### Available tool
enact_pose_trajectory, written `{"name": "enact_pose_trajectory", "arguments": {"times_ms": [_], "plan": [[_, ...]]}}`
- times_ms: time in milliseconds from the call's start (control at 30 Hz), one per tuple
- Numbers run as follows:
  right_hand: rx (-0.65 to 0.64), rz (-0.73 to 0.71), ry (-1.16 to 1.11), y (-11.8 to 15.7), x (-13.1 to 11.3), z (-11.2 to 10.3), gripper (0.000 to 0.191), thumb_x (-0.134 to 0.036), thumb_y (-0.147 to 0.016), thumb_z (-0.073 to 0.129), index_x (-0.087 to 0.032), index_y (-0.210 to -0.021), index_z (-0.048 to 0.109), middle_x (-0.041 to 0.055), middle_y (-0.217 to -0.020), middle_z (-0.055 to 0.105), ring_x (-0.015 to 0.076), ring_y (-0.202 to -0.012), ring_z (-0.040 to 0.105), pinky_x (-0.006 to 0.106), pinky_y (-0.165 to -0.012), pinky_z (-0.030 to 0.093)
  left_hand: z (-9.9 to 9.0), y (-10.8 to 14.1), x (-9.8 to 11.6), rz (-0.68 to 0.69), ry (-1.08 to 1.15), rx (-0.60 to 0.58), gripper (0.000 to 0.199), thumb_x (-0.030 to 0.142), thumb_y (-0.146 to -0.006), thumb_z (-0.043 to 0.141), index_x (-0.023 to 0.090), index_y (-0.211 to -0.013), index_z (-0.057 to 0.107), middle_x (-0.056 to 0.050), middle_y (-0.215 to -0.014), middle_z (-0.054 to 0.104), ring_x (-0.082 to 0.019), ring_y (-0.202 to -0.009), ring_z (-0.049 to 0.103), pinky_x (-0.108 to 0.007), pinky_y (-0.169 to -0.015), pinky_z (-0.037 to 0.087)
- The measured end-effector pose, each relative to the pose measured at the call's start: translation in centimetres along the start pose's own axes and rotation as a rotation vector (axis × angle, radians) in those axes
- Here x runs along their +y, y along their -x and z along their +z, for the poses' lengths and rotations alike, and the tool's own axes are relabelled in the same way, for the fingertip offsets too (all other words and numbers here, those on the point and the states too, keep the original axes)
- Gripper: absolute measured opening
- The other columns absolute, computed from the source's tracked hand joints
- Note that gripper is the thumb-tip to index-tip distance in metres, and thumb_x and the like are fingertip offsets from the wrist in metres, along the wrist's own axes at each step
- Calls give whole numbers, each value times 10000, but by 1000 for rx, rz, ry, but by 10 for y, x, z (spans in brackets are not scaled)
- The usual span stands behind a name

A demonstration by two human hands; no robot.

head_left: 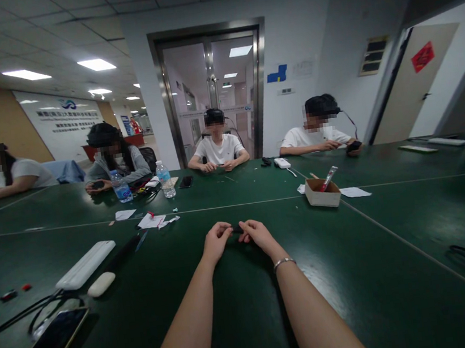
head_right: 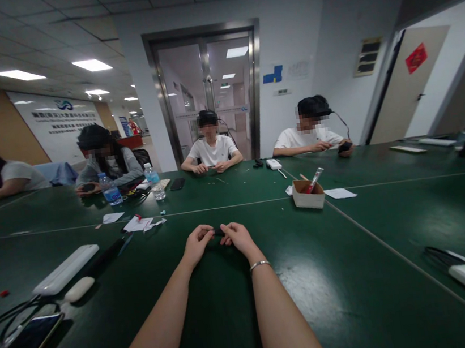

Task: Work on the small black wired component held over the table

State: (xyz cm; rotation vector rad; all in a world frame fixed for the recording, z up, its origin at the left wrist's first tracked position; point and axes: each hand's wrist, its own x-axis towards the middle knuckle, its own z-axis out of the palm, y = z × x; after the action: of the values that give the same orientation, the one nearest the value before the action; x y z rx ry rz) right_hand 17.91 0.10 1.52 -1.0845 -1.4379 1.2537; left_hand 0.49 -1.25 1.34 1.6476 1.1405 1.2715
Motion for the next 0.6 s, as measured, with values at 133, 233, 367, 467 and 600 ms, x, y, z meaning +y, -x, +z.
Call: {"name": "enact_pose_trajectory", "arguments": {"times_ms": [133,233,367,467,600], "plan": [[3,-1,-17,-1,2,0,427,-593,-754,598,-170,-718,554,50,-584,680,114,-482,558,243,-529,438,0,-3,-8,26,40,-15,252,363,-783,613,175,-952,622,-53,-890,671,-183,-847,636,-325,-810,484],[8,4,-19,-2,4,0,427,-593,-752,597,-169,-721,553,51,-583,680,112,-478,552,241,-527,433,1,-3,-10,12,51,2,249,352,-775,623,168,-941,633,-70,-912,680,-191,-866,640,-334,-823,481],[12,8,-19,-3,3,1,421,-581,-735,617,-163,-732,565,41,-567,668,106,-464,535,240,-517,424,2,-3,-8,-18,47,21,247,352,-767,622,150,-908,636,-72,-833,684,-186,-795,641,-326,-779,479],[11,-5,-24,-3,3,1,405,-559,-728,635,-159,-750,578,38,-577,668,105,-475,534,240,-523,424,2,-2,-4,-47,45,18,267,398,-753,629,150,-851,635,-56,-753,673,-178,-736,632,-309,-729,475],[1,-16,-34,-2,2,0,394,-536,-724,645,-151,-788,597,35,-596,669,105,-493,540,239,-531,427,2,-2,-2,-78,9,18,323,469,-744,618,154,-815,638,-37,-699,657,-164,-679,610,-288,-667,456]]}}
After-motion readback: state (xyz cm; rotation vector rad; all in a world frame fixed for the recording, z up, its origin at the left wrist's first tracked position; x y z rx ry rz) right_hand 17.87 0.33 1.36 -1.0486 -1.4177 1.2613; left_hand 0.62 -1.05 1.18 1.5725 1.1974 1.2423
